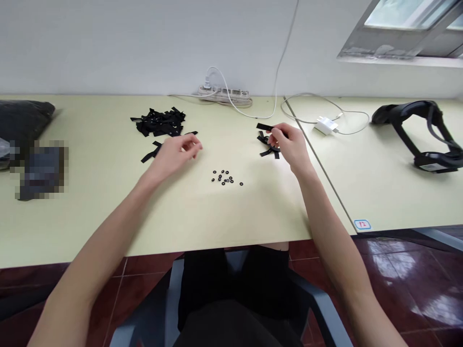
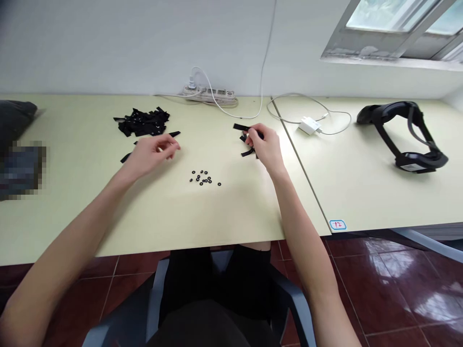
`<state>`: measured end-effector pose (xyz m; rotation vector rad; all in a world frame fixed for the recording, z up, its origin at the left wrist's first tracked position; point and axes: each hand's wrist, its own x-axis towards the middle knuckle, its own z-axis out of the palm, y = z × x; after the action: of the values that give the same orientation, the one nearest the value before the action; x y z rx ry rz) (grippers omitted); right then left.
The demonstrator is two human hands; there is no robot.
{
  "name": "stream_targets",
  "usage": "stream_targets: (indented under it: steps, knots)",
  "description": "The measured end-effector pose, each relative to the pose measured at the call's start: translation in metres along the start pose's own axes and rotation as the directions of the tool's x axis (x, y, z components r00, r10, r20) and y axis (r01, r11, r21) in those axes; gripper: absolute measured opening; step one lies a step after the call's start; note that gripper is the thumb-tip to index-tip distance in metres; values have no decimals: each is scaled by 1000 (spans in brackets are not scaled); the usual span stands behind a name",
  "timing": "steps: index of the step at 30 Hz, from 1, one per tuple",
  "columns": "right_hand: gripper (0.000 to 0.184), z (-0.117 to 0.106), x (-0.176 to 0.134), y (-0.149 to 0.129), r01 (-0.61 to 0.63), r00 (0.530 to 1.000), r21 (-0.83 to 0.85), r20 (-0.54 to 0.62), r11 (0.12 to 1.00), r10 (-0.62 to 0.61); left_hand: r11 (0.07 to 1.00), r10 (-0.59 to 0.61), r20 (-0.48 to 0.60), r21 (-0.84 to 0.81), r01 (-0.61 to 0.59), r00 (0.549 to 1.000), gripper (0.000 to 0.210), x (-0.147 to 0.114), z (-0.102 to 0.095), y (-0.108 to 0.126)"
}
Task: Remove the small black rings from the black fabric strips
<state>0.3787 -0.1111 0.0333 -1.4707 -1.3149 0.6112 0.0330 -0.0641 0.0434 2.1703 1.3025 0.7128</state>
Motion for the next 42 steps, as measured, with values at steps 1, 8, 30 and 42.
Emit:
stream_targets:
  steps: [1, 8, 30, 42]
  knots:
    - [17, -5, 5, 7, -4, 997, -54, -78, 999, 0, 998, -28, -80, 54, 32, 996, 18, 3, -6, -8]
    - [25, -17, 20, 45, -122, 981, -351, -182, 928, 60, 901, -152, -253, 362, 239, 955, 16, 9, -37, -62]
    - [27, 31, -13, 18, 252, 967, -307, 46, 918, -250, 986, -134, -240, 67, 154, 962, 8, 14, -39, -81]
    - [20, 57, -50, -21, 367, 862, 101, 336, 925, -379, 857, 67, -305, -469, -211, 950, 48, 9, 1, 2]
